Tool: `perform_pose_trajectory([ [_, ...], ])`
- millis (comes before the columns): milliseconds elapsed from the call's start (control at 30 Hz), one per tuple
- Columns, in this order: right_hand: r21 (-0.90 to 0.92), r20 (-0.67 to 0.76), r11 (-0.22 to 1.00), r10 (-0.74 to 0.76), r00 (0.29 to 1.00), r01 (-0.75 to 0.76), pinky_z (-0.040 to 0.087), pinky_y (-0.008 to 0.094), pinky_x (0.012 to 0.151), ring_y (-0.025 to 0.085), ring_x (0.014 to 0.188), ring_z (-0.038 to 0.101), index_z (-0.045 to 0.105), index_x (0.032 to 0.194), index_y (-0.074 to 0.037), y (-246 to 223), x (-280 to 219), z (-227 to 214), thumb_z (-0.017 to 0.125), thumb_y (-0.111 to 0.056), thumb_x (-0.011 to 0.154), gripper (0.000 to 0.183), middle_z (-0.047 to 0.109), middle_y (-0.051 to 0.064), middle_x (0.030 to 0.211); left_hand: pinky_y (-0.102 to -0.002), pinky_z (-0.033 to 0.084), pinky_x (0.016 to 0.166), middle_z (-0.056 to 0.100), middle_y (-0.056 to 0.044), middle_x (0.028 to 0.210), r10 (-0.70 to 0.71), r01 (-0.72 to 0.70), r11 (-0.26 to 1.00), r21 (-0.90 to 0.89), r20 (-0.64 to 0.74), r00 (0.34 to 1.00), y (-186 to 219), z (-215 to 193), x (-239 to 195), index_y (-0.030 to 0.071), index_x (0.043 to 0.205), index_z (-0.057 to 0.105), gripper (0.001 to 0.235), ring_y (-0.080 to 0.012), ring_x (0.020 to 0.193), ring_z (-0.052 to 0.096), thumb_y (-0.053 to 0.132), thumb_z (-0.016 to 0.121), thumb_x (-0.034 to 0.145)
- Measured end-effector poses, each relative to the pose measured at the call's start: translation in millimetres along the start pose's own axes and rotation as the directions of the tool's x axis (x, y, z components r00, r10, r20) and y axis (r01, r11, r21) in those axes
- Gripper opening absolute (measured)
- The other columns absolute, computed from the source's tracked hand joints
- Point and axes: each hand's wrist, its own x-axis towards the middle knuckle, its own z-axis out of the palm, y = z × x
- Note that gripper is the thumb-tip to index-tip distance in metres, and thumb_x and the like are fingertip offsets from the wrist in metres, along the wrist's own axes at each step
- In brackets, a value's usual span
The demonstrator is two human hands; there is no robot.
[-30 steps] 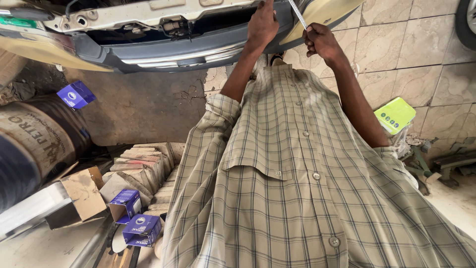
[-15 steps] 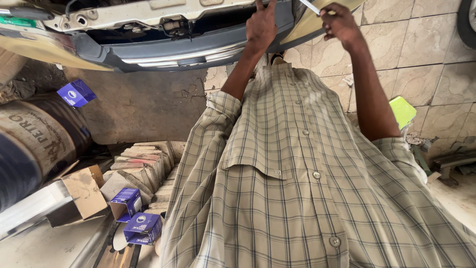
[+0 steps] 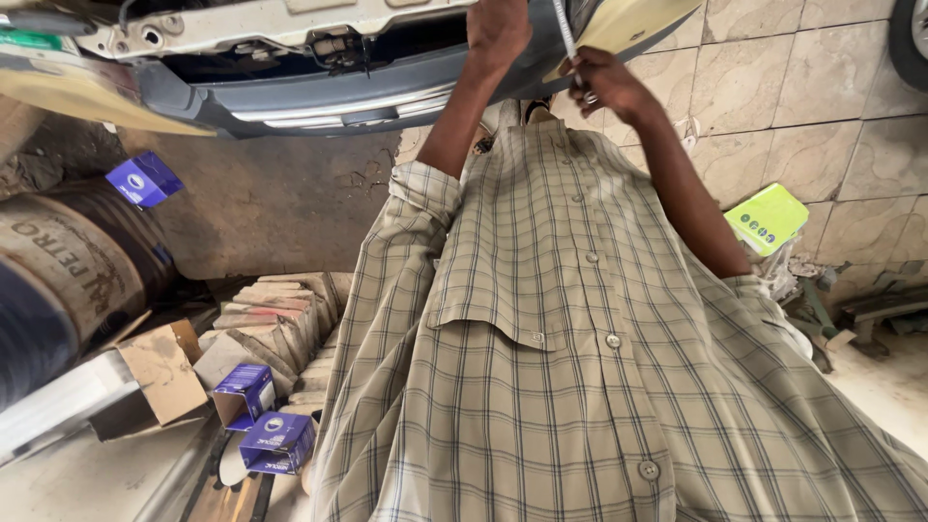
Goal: The person uses a wrench to tighten bolts on the front bumper and engine bay area of a car. They repeatedly reach into the engine compartment and adjust fasteners on the front fascia.
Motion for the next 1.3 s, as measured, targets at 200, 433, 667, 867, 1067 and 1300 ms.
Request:
perform_pose_trajectory([
  [200,0.021,0.008,0.998,-0.054,0.999,0.054,0.049,0.031,0.055,0.011,0.059,0.05,0.06,0.113,-0.005,-2.9,-2.8,0.5,0.044,-0.029,0.113,0.028,0.05,-0.001,0.07,-0.05,0.059,0.059,0.073,-0.018,0.08,0.075,-0.084,0.995,-0.059,-0.148,0.986,-3.8,0.6,0.6,0.005,0.094,0.069,0.022,-0.0386,0.074,0.074,0.007,0.074,0.072],
  [433,0.095,-0.131,0.992,-0.071,0.989,0.083,0.043,0.027,0.052,0.007,0.06,0.043,0.06,0.116,-0.007,11.5,13.2,-61.4,0.053,-0.017,0.109,0.014,0.047,-0.003,0.074,-0.049,0.062,0.056,0.073,-0.019,0.082,0.073,-0.074,0.997,-0.034,-0.035,0.997,0.8,2.2,-1.9,0.016,0.142,0.053,0.067,-0.036,0.071,0.075,0.003,0.071,0.079],
  [667,0.041,-0.192,0.998,-0.044,0.98,0.052,0.039,0.024,0.045,0.007,0.055,0.044,0.062,0.121,-0.01,10.0,39.5,-91.6,0.059,-0.025,0.106,0.021,0.053,0.0,0.073,-0.046,0.062,0.056,0.073,-0.018,0.08,-0.038,0.033,0.999,0.035,0.179,0.983,13.8,-11.4,-5.4,0.021,0.158,0.034,0.083,-0.0328,0.07,0.075,0.008,0.07,0.084],
  [867,-0.04,-0.061,0.999,0.003,0.998,-0.006,0.045,0.025,0.05,0.01,0.058,0.047,0.064,0.118,-0.006,16.2,23.8,-56.1,0.049,-0.033,0.11,0.032,0.054,0.001,0.076,-0.05,0.063,0.069,0.075,-0.019,0.088,-0.085,0.086,0.996,0.006,0.232,0.969,20.6,-33.3,-4.4,0.026,0.159,0.035,0.082,-0.0366,0.081,0.076,0.007,0.067,0.086],
  [1067,-0.051,0.085,0.997,0.064,0.994,-0.06,0.049,0.028,0.058,0.011,0.067,0.054,0.058,0.119,-0.005,7.0,10.4,-2.3,0.05,-0.034,0.107,0.032,0.06,0.002,0.079,-0.052,0.061,0.079,0.076,-0.019,0.095,-0.117,0.13,0.991,-0.038,0.244,0.963,21.3,-36.5,0.9,0.028,0.156,0.038,0.081,-0.0374,0.089,0.076,0.01,0.069,0.083],
  [1300,-0.084,0.048,0.995,0.058,0.997,-0.054,0.043,0.026,0.053,0.008,0.063,0.051,0.06,0.117,-0.006,4.6,8.3,-14.9,0.049,-0.038,0.109,0.035,0.057,-0.001,0.078,-0.048,0.063,0.075,0.071,-0.024,0.109,-0.116,0.144,0.986,-0.083,0.276,0.954,26.1,-45.5,-4.5,0.025,0.159,0.033,0.081,-0.0362,0.088,0.076,0.006,0.066,0.087],
])
